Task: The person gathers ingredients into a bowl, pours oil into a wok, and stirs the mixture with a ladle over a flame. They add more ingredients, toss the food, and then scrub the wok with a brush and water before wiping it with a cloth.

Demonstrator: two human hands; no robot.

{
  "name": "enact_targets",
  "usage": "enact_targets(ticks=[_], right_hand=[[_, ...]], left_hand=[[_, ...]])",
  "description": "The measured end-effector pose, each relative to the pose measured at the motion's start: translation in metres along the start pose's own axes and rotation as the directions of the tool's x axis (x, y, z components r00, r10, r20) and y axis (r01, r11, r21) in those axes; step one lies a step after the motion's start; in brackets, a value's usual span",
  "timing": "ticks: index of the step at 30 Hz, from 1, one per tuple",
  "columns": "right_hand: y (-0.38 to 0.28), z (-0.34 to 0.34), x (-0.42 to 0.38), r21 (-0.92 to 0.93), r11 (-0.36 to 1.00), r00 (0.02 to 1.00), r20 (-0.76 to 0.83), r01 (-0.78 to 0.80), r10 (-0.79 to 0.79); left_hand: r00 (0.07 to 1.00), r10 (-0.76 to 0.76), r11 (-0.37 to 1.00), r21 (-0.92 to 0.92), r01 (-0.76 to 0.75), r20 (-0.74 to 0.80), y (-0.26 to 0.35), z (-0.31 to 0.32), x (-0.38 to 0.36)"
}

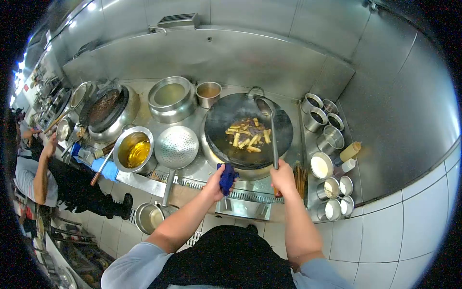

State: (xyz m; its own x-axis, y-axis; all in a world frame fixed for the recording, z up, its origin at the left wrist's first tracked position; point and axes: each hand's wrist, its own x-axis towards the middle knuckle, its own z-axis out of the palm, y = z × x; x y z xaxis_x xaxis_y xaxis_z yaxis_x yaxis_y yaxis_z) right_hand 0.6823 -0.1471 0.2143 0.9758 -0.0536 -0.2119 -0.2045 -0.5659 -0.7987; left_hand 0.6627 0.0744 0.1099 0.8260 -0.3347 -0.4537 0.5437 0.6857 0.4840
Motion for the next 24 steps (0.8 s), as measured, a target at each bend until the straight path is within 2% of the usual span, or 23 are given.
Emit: enact_targets(ticks=[2,3,4,6,7,8,9,10,11,12,13,14,15,16,17,18,20,21,22,24], right_hand=[[0.005,-0.005,0.01,-0.075,0.997,0.995,-0.096,-0.005,-0.002],[0.014,-0.001,0.018,-0.005,1.0,0.997,-0.077,-0.024,0.024],[0.017,0.002,0.021,-0.069,0.997,0.999,-0.011,-0.038,0.038],[0.018,-0.012,0.009,-0.024,0.999,0.977,0.208,-0.049,0.053],[0.024,-0.02,0.0,-0.017,0.998,0.977,0.205,-0.054,0.056],[0.038,-0.031,-0.012,0.08,0.996,0.975,0.221,-0.035,0.017],[0.05,-0.038,-0.02,0.172,0.985,0.971,0.237,-0.016,-0.026],[0.067,-0.036,-0.022,0.169,0.985,0.969,0.244,-0.016,-0.026],[0.088,-0.029,-0.02,0.03,0.995,0.995,0.043,0.094,-0.095],[0.1,-0.025,-0.02,-0.126,0.977,0.97,-0.151,0.171,-0.189],[0.084,-0.025,-0.027,-0.092,0.996,0.983,-0.183,0.01,-0.027],[0.09,-0.018,-0.023,-0.089,0.996,0.982,-0.189,0.007,-0.024],[0.103,-0.009,-0.016,-0.139,0.989,0.992,-0.106,0.049,-0.064],[0.083,-0.005,-0.022,-0.186,0.978,0.995,-0.019,0.094,-0.099],[0.065,-0.005,-0.036,0.026,0.996,0.993,0.082,-0.083,0.081],[0.065,-0.009,-0.045,0.028,0.995,0.993,0.079,-0.091,0.089],[0.07,-0.013,-0.056,0.091,0.995,0.98,0.192,0.043,-0.06],[0.099,-0.011,-0.058,-0.071,0.98,0.981,0.08,0.184,-0.179],[0.111,-0.019,-0.066,-0.074,0.98,0.98,0.082,0.186,-0.18],[0.123,-0.039,-0.084,-0.446,0.88,0.957,-0.148,0.163,-0.252]], left_hand=[[0.998,0.013,0.997,0.08,-0.018,0.058,-0.004,0.005,0.018],[1.0,0.002,0.997,0.082,-0.004,0.031,-0.003,0.014,0.022],[1.0,-0.006,0.997,0.083,0.006,0.006,0.0,0.027,0.022],[1.0,0.018,0.995,0.096,-0.018,-0.008,0.004,0.038,0.02],[0.998,0.03,0.992,0.123,-0.023,-0.061,0.003,0.034,0.024],[0.992,0.045,0.989,0.145,-0.028,-0.115,0.002,0.029,0.028],[0.991,0.048,0.99,0.138,-0.031,-0.124,0.0,0.019,0.033],[0.99,0.05,0.991,0.133,-0.033,-0.129,0.002,0.02,0.029],[0.99,0.072,0.991,0.125,-0.057,-0.121,0.002,0.021,0.023],[0.99,0.091,0.99,0.121,-0.077,-0.112,0.003,0.027,0.014],[0.988,0.107,0.991,0.098,-0.096,-0.116,0.005,0.036,0.006],[0.988,0.104,0.99,0.102,-0.093,-0.111,0.005,0.041,0.003],[0.988,0.112,0.987,0.125,-0.099,-0.105,0.006,0.044,0.001],[0.988,0.12,0.984,0.146,-0.104,-0.1,0.006,0.046,0.0],[0.99,0.094,0.986,0.151,-0.077,-0.104,0.007,0.043,0.004],[0.991,0.085,0.986,0.153,-0.069,-0.105,0.007,0.04,0.009],[0.988,0.056,0.988,0.149,-0.034,-0.142,0.011,0.03,0.024],[0.996,0.014,0.987,0.159,0.0,-0.093,0.015,0.023,0.03],[0.996,0.016,0.988,0.156,-0.001,-0.093,0.017,0.028,0.028],[0.981,-0.001,0.997,0.082,0.018,-0.195,0.019,0.043,0.02]])
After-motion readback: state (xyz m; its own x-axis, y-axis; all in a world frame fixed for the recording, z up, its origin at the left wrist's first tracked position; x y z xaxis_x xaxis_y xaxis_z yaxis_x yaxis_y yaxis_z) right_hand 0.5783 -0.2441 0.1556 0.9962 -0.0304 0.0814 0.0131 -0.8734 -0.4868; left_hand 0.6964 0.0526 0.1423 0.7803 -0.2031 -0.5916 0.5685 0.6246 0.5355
